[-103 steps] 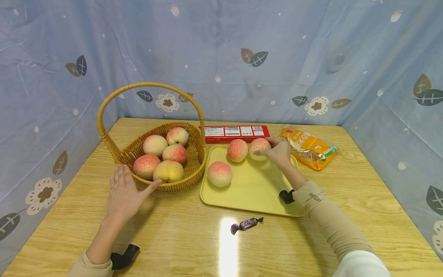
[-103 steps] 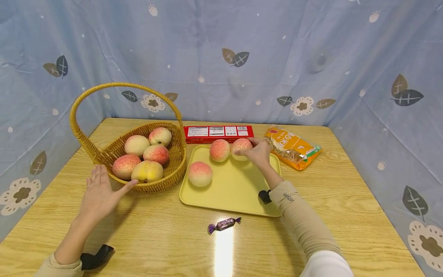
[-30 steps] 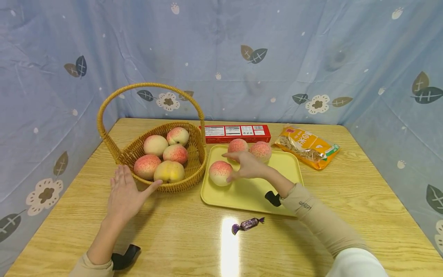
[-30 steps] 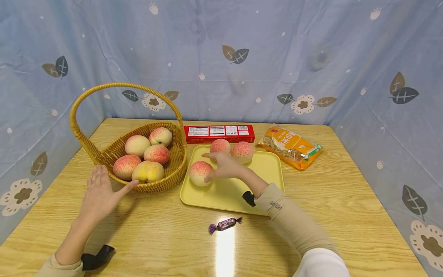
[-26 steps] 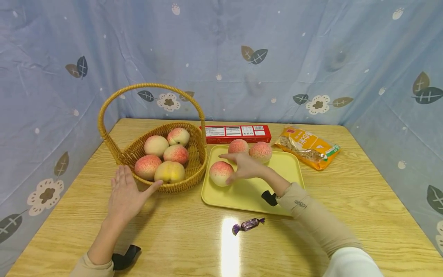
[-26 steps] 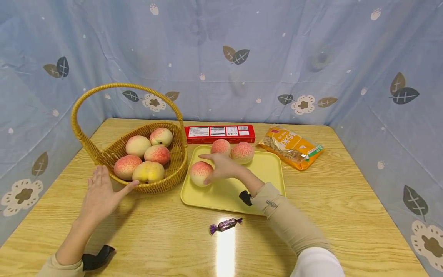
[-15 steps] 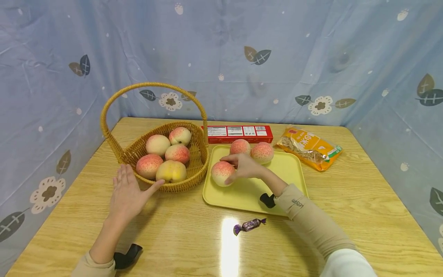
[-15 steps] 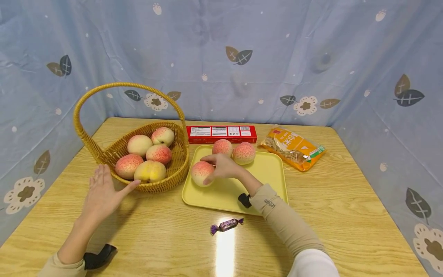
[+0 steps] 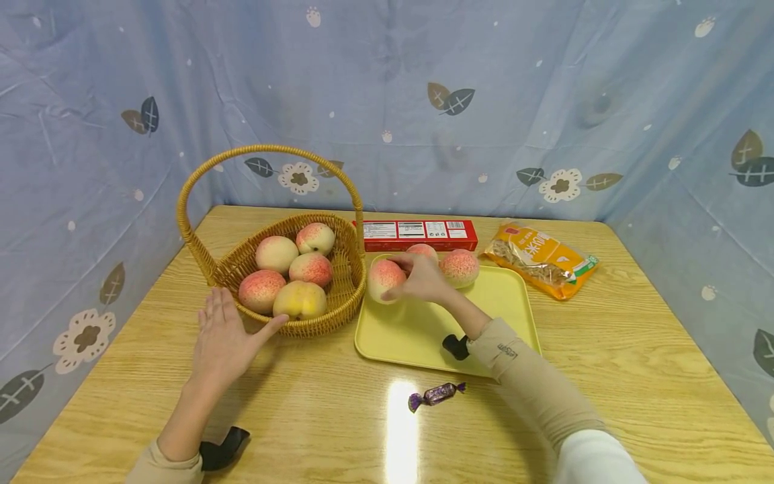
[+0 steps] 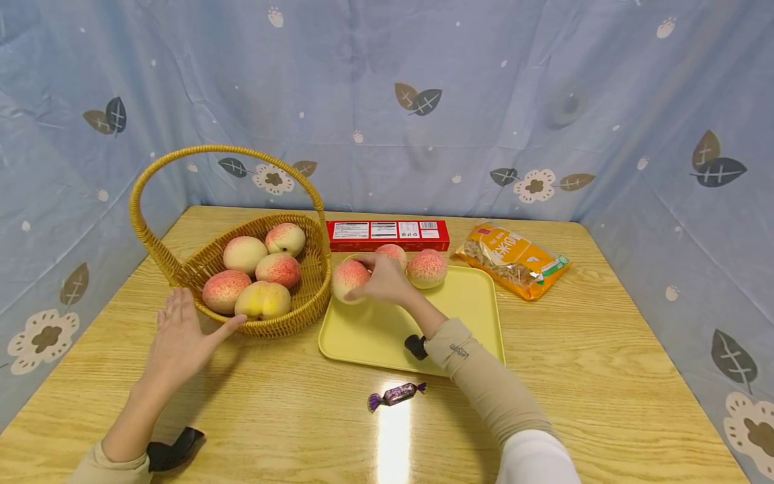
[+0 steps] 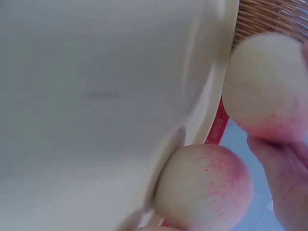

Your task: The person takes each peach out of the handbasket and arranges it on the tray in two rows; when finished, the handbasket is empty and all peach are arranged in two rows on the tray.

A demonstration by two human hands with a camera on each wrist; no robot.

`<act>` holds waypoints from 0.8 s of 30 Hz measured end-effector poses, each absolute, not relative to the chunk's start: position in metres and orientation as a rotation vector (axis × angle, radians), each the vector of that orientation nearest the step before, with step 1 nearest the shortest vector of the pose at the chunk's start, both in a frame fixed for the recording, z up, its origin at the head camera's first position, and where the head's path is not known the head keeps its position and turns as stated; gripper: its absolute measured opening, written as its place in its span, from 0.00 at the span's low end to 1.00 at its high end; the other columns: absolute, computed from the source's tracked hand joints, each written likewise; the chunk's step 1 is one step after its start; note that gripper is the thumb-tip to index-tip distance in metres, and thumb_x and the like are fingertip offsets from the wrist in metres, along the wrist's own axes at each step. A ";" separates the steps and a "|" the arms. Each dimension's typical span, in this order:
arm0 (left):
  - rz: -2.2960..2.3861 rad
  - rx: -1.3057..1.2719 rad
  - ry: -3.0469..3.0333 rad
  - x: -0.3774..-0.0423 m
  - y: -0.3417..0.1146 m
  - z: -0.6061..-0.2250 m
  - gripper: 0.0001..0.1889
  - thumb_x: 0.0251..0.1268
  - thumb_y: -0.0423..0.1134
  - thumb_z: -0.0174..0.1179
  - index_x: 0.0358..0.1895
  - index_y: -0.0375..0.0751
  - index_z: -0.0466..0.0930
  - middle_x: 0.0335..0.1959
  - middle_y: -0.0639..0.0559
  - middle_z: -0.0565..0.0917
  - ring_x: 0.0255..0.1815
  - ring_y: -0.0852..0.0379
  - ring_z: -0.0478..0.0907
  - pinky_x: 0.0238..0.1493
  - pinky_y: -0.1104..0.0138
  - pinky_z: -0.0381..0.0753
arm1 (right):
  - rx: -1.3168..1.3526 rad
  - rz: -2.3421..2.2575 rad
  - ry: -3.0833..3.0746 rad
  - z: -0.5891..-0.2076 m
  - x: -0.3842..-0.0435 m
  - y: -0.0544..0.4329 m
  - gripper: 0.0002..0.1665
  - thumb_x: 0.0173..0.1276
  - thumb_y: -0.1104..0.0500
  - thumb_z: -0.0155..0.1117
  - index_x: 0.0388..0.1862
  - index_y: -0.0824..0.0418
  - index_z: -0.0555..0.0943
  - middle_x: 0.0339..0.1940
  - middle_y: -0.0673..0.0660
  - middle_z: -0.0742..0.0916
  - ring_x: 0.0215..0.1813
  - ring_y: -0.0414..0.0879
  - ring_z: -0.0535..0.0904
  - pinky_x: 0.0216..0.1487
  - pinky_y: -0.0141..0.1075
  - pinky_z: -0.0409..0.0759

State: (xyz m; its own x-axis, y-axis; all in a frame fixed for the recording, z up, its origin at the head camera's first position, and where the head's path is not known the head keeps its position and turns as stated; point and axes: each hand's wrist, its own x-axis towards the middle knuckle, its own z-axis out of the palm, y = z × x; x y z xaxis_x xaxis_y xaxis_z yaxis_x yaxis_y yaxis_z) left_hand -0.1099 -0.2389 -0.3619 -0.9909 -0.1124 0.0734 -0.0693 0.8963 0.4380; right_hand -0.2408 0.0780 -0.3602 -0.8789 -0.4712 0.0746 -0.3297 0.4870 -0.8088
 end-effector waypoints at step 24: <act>-0.681 0.147 -2.974 -0.110 -0.239 -0.361 0.63 0.62 0.73 0.49 0.71 0.15 0.33 0.72 0.20 0.33 0.74 0.26 0.33 0.71 0.39 0.35 | -0.633 -0.744 3.012 -0.359 -0.257 0.038 0.30 0.54 0.55 0.75 0.49 0.73 0.76 0.42 0.67 0.84 0.46 0.61 0.82 0.45 0.48 0.82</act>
